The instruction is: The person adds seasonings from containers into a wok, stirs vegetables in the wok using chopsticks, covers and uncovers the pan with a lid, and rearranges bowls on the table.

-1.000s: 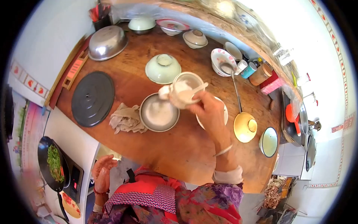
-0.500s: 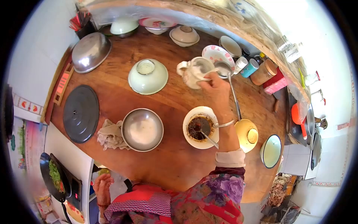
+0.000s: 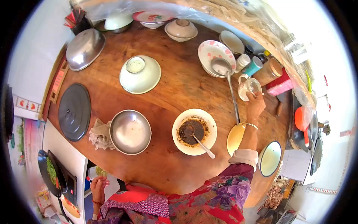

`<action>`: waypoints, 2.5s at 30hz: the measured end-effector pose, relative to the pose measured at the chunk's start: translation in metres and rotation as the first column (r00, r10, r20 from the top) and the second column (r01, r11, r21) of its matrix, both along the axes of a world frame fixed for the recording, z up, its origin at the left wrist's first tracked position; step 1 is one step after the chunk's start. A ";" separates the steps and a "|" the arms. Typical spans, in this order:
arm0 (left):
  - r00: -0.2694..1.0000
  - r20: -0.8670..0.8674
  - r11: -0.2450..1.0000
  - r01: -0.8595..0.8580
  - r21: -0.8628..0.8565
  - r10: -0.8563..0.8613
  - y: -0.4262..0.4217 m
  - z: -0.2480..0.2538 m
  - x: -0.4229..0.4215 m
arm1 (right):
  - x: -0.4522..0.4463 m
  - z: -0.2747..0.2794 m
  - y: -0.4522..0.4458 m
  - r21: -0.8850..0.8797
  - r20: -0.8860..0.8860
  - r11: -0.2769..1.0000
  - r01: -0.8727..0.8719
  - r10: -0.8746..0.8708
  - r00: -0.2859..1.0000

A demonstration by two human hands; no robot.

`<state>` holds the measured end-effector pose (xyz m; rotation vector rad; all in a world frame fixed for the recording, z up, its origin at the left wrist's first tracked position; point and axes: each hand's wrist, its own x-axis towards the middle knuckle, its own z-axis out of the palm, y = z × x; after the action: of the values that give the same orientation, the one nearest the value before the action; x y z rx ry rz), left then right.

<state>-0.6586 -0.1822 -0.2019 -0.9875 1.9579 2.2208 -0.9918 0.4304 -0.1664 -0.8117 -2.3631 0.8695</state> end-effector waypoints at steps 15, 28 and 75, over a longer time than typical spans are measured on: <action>0.974 0.149 0.986 -0.169 -0.004 0.168 -0.005 -0.039 0.042 | -0.059 -0.082 0.086 0.199 -0.020 0.933 -0.300 0.310 0.950; 0.956 0.075 0.954 -0.290 0.079 0.284 -0.059 -0.032 0.122 | 0.016 0.104 -0.380 -0.133 -0.319 0.346 -0.929 0.873 0.370; 0.114 -0.493 0.312 -0.886 0.343 0.863 -0.285 0.068 0.335 | 0.250 0.085 -0.951 -0.206 -0.435 -0.452 -0.868 0.837 -0.332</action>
<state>-0.3238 -0.4667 -0.1339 -2.1418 1.6888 3.5313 -0.7421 -0.5203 -0.0814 1.7785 -2.1644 2.0961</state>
